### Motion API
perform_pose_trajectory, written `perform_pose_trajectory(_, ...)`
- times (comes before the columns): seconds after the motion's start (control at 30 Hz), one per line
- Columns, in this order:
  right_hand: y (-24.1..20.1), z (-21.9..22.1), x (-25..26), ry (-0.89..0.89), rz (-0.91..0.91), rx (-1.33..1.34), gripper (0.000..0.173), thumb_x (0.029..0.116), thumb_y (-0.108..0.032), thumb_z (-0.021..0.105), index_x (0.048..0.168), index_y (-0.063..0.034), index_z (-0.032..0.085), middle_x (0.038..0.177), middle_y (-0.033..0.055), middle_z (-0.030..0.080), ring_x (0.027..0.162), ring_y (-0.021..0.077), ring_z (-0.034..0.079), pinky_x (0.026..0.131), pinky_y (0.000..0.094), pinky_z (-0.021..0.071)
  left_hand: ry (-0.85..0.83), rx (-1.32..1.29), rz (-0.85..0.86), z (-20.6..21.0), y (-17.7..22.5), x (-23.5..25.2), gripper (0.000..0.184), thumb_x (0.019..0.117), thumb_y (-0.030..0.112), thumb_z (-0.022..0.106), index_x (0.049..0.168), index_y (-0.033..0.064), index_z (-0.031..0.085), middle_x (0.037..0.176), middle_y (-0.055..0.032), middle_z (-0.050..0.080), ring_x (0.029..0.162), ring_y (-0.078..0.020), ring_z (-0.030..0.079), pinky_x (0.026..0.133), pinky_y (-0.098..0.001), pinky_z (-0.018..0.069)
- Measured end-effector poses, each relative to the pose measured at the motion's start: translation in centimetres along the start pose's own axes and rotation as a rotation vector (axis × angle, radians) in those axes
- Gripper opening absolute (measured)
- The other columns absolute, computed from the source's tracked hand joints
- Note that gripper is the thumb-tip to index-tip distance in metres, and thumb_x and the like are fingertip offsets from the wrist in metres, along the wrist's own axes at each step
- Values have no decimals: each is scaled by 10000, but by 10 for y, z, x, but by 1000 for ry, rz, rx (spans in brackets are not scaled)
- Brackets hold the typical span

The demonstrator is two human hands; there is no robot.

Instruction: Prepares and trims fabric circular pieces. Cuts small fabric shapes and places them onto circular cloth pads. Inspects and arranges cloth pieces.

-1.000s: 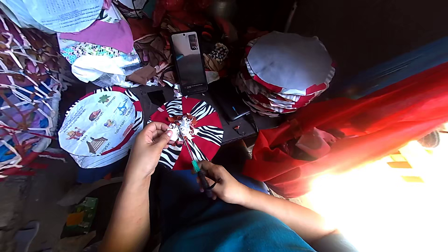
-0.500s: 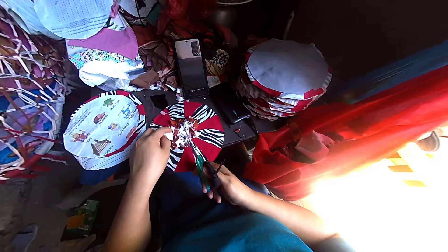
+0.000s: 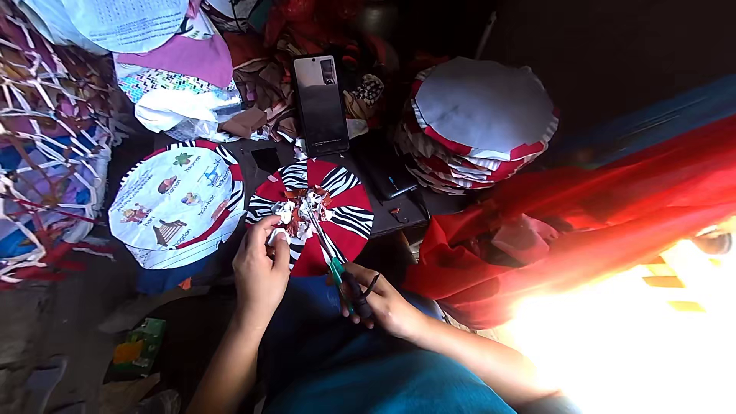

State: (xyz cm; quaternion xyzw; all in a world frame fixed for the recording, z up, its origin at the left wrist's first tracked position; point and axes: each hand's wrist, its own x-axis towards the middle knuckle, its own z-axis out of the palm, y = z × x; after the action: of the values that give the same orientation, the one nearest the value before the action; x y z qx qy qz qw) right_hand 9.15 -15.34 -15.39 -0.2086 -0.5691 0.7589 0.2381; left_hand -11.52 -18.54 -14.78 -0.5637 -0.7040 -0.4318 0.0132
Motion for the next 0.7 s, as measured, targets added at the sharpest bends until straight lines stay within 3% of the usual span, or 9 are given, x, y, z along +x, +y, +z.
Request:
perform_pose_trajectory(0.07,0,0,-1,-34,-37,-44,263,1033,-234,426,1150,-40,560,751,-115,569,584,-66,525,498,105,425,-4,-84,-42,-5,2,5,296,992,121,571,1228,-51,622,921,-109,682,751,-52,606,670,-199,491)
perform_pose_trajectory(0.13,1,0,0,-69,-66,-146,308,1034,-221,421,1193,6,554,779,-77,560,611,-49,530,528,125,439,-63,-321,-156,-10,8,11,281,965,91,625,1225,-12,591,945,-2,661,804,21,632,734,-159,536)
perform_pose_trajectory(0.2,1,-1,3,-99,-87,-241,354,1032,-225,420,1233,43,534,802,-32,557,642,-17,540,572,156,462,-121,-593,-299,-11,16,16,236,939,3,619,1170,43,588,935,66,662,823,3,670,777,-200,585)
perform_pose_trajectory(0.3,1,-1,6,-99,-136,-322,402,1042,-271,434,1247,62,527,817,3,563,674,11,552,623,185,480,-167,-743,-418,-8,25,22,203,949,-68,567,1097,65,608,899,64,671,797,-29,685,770,-229,601)
perform_pose_trajectory(0.43,3,-2,11,-52,-166,-346,373,1023,-256,460,1211,53,550,805,3,570,662,0,544,611,174,464,-199,-754,-458,-8,28,27,180,963,-69,560,1046,79,618,849,68,673,731,-16,669,702,-193,585)
perform_pose_trajectory(0.7,7,3,26,81,-258,-399,295,1010,-140,504,1154,97,606,778,34,598,660,10,533,628,177,456,-169,-829,-518,-3,26,41,169,987,-62,539,1046,82,603,851,57,662,740,-31,670,729,-208,590)
